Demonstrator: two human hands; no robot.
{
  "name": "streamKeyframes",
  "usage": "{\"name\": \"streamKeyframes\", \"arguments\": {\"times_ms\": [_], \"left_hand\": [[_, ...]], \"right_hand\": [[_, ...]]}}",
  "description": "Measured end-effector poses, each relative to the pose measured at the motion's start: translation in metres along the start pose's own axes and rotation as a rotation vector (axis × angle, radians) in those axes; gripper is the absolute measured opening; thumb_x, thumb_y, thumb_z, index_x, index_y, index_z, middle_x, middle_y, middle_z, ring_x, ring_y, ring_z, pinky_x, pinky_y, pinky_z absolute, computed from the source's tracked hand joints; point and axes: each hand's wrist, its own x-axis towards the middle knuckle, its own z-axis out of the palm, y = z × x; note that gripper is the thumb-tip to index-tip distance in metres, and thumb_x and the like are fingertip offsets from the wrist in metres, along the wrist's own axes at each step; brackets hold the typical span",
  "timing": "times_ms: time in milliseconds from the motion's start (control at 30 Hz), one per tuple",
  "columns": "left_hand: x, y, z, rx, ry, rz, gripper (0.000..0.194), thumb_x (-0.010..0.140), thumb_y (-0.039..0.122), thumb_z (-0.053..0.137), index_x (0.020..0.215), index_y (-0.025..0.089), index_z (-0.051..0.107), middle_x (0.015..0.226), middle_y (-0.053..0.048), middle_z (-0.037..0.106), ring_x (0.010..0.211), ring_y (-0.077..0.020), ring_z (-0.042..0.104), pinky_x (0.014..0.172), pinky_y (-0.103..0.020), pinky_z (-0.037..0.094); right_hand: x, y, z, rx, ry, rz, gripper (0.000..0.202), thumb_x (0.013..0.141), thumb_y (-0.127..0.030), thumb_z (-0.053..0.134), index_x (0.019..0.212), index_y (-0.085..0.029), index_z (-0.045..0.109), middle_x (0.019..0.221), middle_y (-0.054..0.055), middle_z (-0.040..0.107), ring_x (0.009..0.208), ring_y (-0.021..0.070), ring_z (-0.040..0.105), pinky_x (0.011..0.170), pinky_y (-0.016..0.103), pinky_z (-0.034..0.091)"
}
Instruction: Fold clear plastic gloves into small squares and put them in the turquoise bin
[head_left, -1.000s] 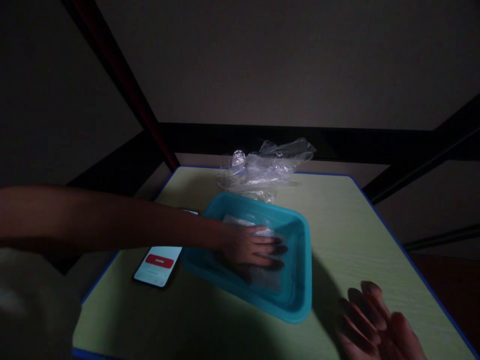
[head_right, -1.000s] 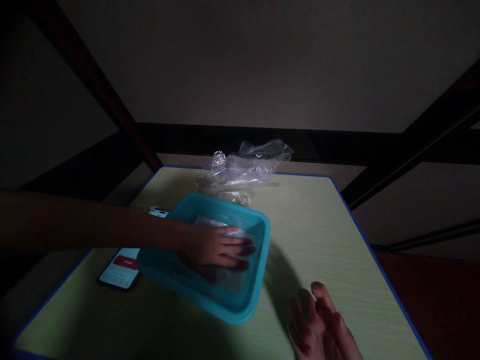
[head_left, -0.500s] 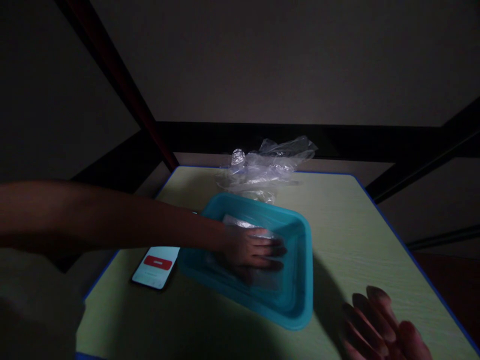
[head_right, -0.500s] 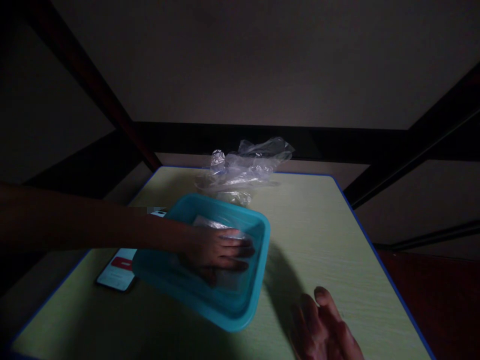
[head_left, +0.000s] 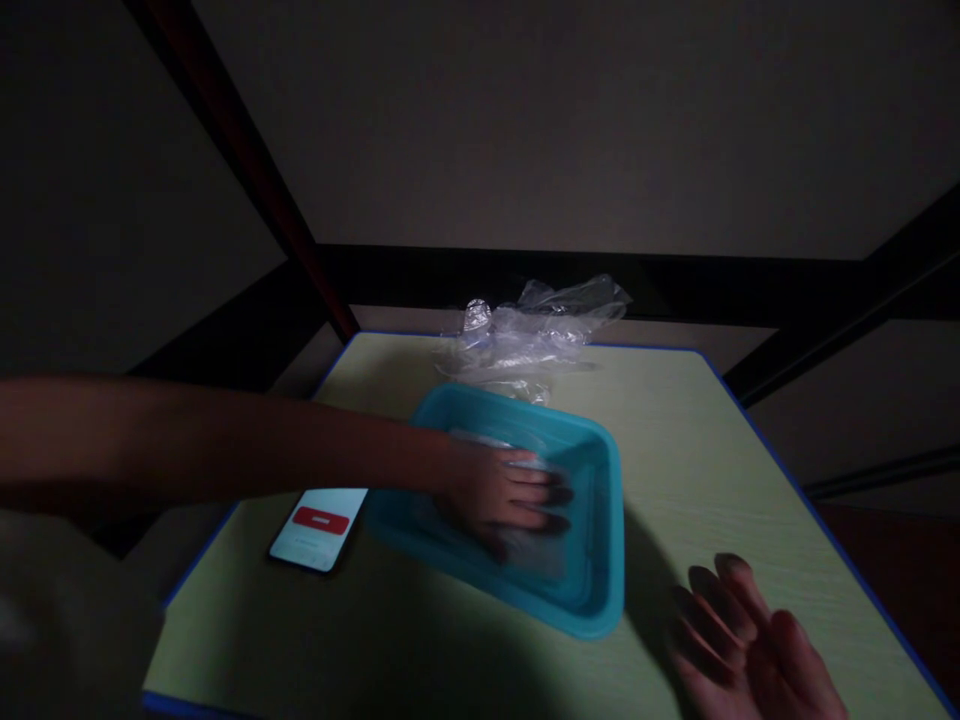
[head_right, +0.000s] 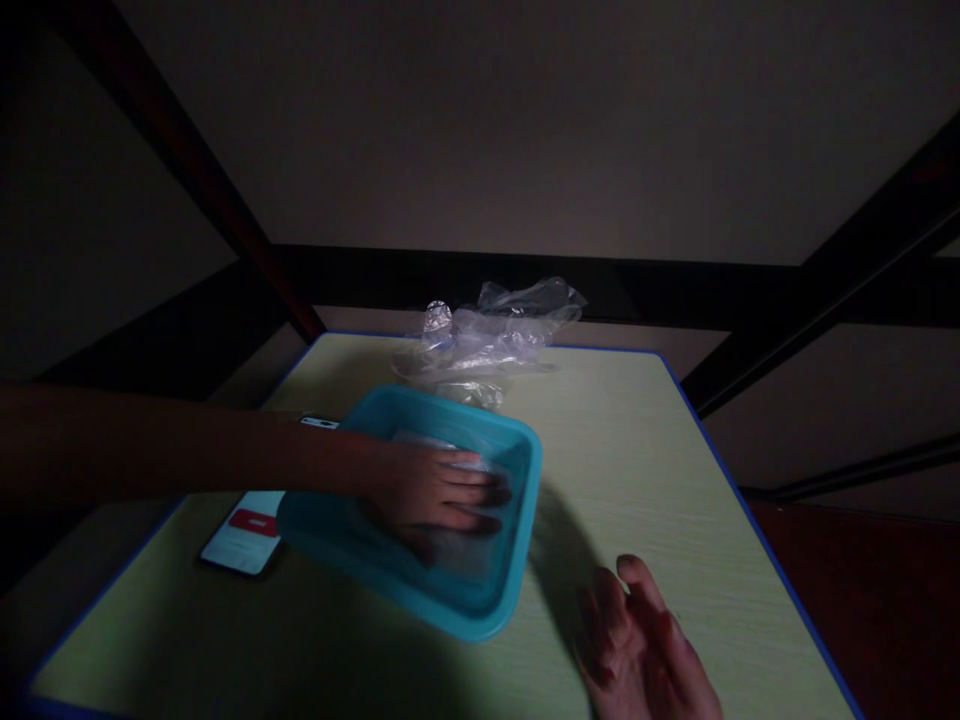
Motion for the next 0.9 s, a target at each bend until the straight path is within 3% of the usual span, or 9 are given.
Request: {"name": "streamKeyframes", "arguments": {"times_ms": [167, 400, 567, 733, 900], "left_hand": [[-0.002, 0.002, -0.011, 0.034, 0.093, 0.015, 0.06, 0.078, 0.046, 0.058, 0.129, 0.015, 0.048, 0.136, -0.015, 0.045, 0.129, -0.0296, 0.037, 0.105, -0.046, 0.031], [-0.017, 0.01, -0.041, -0.026, 0.054, -0.061, 0.052, 0.077, 0.035, 0.064, 0.126, 0.023, 0.051, 0.142, -0.01, 0.037, 0.131, -0.0296, 0.033, 0.106, -0.049, 0.03], [-0.025, 0.015, -0.037, -0.024, -0.025, -0.077, 0.051, 0.076, 0.029, 0.067, 0.124, 0.027, 0.053, 0.144, -0.01, 0.035, 0.132, -0.0293, 0.032, 0.106, -0.05, 0.028], [-0.02, 0.014, -0.028, 0.031, -0.027, -0.04, 0.048, 0.072, 0.029, 0.069, 0.119, 0.025, 0.058, 0.138, -0.01, 0.045, 0.128, -0.03, 0.039, 0.104, -0.047, 0.034], [-0.026, 0.015, -0.042, 0.05, -0.009, -0.045, 0.054, 0.075, 0.03, 0.068, 0.126, 0.026, 0.051, 0.141, -0.012, 0.038, 0.129, -0.0305, 0.037, 0.103, -0.049, 0.033]], "right_hand": [[0.003, 0.004, -0.007, 0.017, 0.03, -0.039, 0.024, 0.065, -0.041, 0.074, 0.086, -0.032, 0.066, 0.067, 0.001, 0.057, 0.054, 0.0127, 0.047, 0.043, 0.024, 0.039], [0.005, 0.008, -0.008, 0.006, -0.001, -0.084, 0.022, 0.068, -0.042, 0.071, 0.087, -0.031, 0.065, 0.065, 0.0, 0.057, 0.052, 0.0099, 0.048, 0.043, 0.021, 0.039], [0.004, 0.003, -0.005, -0.074, -0.003, -0.063, 0.024, 0.066, -0.041, 0.073, 0.087, -0.032, 0.067, 0.068, 0.001, 0.058, 0.055, 0.0123, 0.05, 0.046, 0.024, 0.042], [0.008, 0.008, -0.005, -0.027, 0.016, -0.151, 0.023, 0.066, -0.038, 0.073, 0.086, -0.029, 0.068, 0.064, 0.001, 0.056, 0.051, 0.0113, 0.048, 0.042, 0.023, 0.042], [0.011, 0.011, -0.007, -0.026, 0.031, -0.164, 0.022, 0.065, -0.038, 0.073, 0.085, -0.029, 0.068, 0.063, 0.001, 0.056, 0.049, 0.0106, 0.048, 0.04, 0.021, 0.041]]}}
